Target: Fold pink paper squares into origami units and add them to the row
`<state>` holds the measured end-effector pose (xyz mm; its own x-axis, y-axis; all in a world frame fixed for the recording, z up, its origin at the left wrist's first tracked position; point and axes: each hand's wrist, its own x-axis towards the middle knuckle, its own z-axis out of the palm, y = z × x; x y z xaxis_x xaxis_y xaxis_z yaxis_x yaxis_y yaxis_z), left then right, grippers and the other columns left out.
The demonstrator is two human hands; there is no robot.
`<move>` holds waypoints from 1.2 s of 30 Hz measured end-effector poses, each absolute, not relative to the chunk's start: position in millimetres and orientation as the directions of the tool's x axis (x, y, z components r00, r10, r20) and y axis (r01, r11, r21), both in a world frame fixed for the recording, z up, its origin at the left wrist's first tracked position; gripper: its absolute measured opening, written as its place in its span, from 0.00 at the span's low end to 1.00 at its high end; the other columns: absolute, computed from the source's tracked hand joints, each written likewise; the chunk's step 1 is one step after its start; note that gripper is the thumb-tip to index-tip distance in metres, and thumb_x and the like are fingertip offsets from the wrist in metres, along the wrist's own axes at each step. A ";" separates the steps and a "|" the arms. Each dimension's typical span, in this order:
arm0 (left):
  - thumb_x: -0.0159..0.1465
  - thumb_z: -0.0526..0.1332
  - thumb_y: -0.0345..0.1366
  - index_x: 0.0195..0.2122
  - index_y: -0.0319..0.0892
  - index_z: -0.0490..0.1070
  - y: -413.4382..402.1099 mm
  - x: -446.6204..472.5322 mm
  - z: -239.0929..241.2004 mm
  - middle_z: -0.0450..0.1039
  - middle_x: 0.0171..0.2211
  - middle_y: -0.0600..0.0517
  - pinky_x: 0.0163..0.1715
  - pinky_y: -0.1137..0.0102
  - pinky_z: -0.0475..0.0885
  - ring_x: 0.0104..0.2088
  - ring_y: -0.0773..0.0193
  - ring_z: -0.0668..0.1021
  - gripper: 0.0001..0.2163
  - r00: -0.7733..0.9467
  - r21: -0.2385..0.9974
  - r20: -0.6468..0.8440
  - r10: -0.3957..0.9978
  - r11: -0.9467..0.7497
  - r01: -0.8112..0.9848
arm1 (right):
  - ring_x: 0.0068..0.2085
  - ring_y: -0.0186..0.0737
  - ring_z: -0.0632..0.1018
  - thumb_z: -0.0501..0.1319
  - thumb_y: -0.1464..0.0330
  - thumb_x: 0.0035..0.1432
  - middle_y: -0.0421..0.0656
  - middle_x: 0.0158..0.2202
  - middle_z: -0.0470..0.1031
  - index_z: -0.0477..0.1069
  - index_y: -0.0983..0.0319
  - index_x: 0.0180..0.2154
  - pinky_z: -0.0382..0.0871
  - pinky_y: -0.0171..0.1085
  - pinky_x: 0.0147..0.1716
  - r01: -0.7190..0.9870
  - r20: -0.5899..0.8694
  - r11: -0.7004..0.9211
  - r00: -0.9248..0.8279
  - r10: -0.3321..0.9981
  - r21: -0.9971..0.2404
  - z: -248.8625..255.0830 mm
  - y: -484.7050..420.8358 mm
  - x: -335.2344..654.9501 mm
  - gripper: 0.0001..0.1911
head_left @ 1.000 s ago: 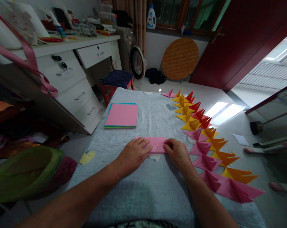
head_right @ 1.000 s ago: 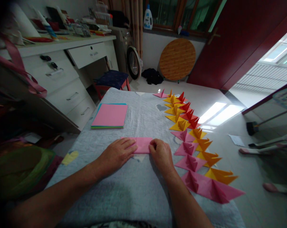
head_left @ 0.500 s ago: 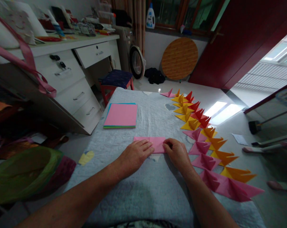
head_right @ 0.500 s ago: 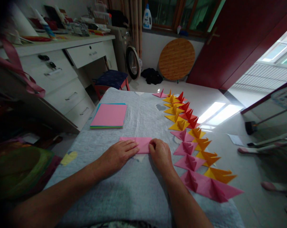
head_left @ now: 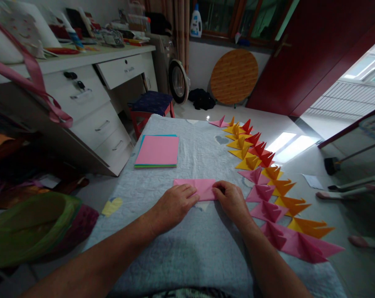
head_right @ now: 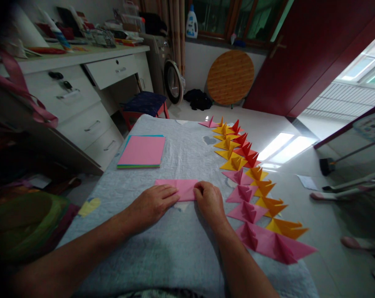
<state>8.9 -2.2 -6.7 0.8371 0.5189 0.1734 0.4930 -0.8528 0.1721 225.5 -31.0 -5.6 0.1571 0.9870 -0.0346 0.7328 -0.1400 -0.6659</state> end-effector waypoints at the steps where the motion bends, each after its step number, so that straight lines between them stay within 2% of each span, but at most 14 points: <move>1: 0.68 0.60 0.30 0.49 0.39 0.74 -2.2 9.1 -6.2 0.78 0.51 0.44 0.49 0.58 0.76 0.50 0.53 0.78 0.10 0.839 0.177 0.171 0.517 -0.854 0.490 | 0.38 0.44 0.80 0.59 0.70 0.59 0.46 0.34 0.82 0.80 0.62 0.36 0.66 0.38 0.39 0.738 -0.036 -0.141 0.156 0.987 -0.659 -5.6 -30.9 225.5 0.10; 14: 0.68 0.59 0.28 0.50 0.37 0.74 -1.5 11.6 -8.9 0.78 0.50 0.43 0.51 0.57 0.76 0.51 0.54 0.79 0.11 0.829 0.166 0.291 0.477 -0.879 0.447 | 0.38 0.44 0.80 0.58 0.70 0.59 0.46 0.35 0.82 0.80 0.63 0.37 0.66 0.38 0.39 0.745 -0.032 -0.144 0.163 0.986 -0.652 -3.0 -32.2 224.3 0.11; 36: 0.68 0.59 0.28 0.51 0.36 0.74 0.7 11.5 -15.1 0.79 0.50 0.41 0.51 0.58 0.77 0.51 0.53 0.80 0.11 0.825 0.132 0.317 0.467 -0.883 0.450 | 0.38 0.44 0.80 0.59 0.71 0.59 0.46 0.35 0.83 0.79 0.63 0.36 0.66 0.38 0.40 0.747 -0.040 -0.155 0.170 0.985 -0.647 -2.9 -31.1 224.4 0.10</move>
